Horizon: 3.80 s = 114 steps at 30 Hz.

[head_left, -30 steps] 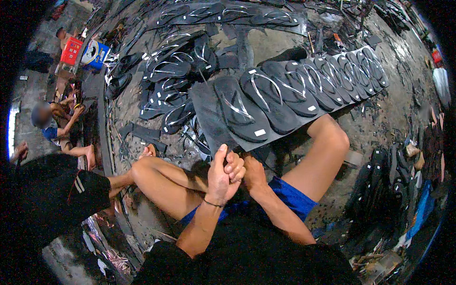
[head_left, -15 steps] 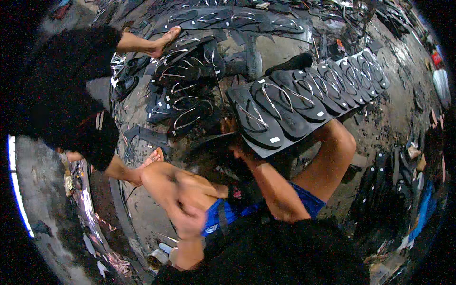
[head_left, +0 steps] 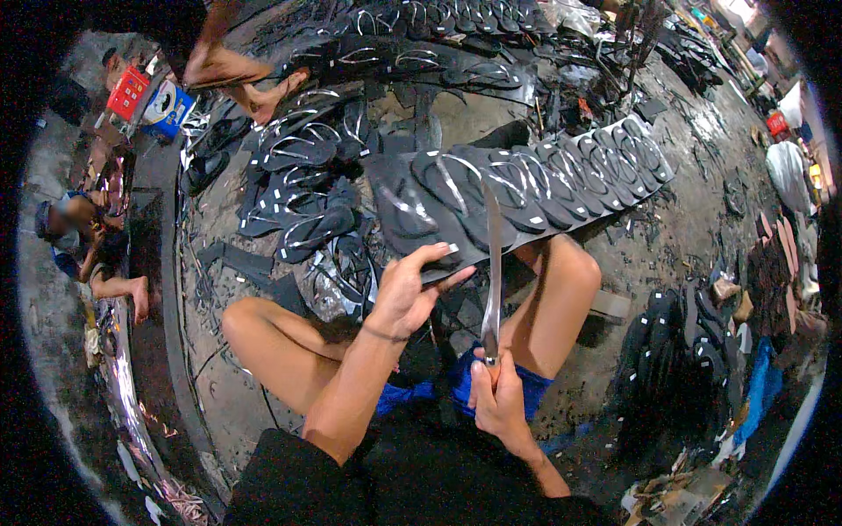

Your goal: The person uses a knife to cut individual flip-flops from a large connected sheet of rubber. They repeatedly pick up the sheet, cut along the outlines, and place the separated flip-flops aside.

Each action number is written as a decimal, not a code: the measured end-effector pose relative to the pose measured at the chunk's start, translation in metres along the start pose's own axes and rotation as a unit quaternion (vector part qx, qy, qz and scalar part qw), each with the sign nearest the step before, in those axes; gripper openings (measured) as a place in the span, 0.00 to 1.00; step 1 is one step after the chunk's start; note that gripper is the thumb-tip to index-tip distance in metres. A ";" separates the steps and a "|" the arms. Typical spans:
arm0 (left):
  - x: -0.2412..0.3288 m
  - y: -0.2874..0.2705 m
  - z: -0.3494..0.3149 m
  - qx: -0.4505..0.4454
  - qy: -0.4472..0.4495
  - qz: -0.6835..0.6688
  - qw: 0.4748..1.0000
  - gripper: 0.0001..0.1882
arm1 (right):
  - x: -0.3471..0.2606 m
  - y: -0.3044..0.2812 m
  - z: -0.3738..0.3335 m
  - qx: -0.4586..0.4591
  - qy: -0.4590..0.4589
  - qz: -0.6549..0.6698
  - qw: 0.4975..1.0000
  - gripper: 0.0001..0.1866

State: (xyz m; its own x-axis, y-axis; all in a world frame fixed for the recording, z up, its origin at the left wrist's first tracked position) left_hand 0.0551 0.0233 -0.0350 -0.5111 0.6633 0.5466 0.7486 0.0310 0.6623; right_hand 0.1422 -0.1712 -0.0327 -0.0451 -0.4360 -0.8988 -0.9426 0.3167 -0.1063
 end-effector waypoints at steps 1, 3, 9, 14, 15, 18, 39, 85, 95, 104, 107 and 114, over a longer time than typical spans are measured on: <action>0.011 0.001 -0.012 0.016 0.005 0.004 1.000 0.08 | -0.004 -0.003 -0.006 -0.007 0.001 -0.003 1.000 0.17; 0.034 -0.016 -0.032 0.044 0.015 0.006 0.999 0.09 | 0.000 -0.002 -0.014 -0.026 0.016 -0.041 0.999 0.18; 0.058 -0.076 -0.033 0.119 -0.012 0.092 0.989 0.12 | -0.009 0.024 -0.002 -0.045 -0.049 -0.145 0.987 0.21; 0.064 -0.076 -0.039 0.144 0.043 0.153 0.977 0.12 | -0.013 0.037 0.013 -0.077 -0.055 -0.156 0.983 0.18; 0.065 -0.075 -0.040 0.144 0.047 0.144 0.978 0.12 | -0.015 0.039 0.016 -0.083 -0.052 -0.159 0.982 0.17; 0.055 -0.078 -0.041 0.150 0.055 0.096 0.983 0.12 | -0.014 0.043 0.028 -0.107 -0.065 -0.165 0.978 0.15; -0.029 -0.131 -0.053 0.214 -0.048 -0.166 0.961 0.10 | 0.026 0.099 0.135 -0.194 -0.050 -0.449 0.871 0.16; 0.183 -0.147 -0.220 0.285 0.265 0.233 0.891 0.23 | -0.078 0.076 -0.021 -0.193 -0.325 -0.160 0.912 0.20; 0.129 -0.139 -0.201 0.193 0.177 0.211 0.942 0.24 | -0.059 0.062 -0.034 -0.144 -0.294 -0.196 0.924 0.18; 0.123 -0.111 -0.193 0.126 0.154 0.299 0.933 0.25 | -0.128 0.075 -0.007 -0.154 -0.313 -0.227 0.909 0.18; 0.122 -0.097 -0.190 0.102 0.135 0.370 0.913 0.27 | -0.141 0.077 0.003 -0.192 -0.274 -0.242 0.911 0.16; 0.107 -0.085 -0.189 0.059 0.078 0.380 0.920 0.34 | -0.181 0.075 0.013 -0.240 -0.300 -0.222 0.896 0.14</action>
State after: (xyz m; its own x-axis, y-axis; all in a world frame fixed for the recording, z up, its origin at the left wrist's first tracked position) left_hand -0.1429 -0.0498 0.0645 0.1318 0.4126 0.9013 0.9506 -0.3104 0.0030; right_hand 0.0838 -0.0581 0.1167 0.4196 0.1481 -0.8955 -0.8638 -0.2380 -0.4441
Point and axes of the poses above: each hand's wrist, its own z-axis towards the middle knuckle, its own y-axis out of the palm, x = y × z, the point moved 9 cm from there along z, towards the middle knuckle, and after that the axes turned 1 degree about y, right-handed, at the moved point
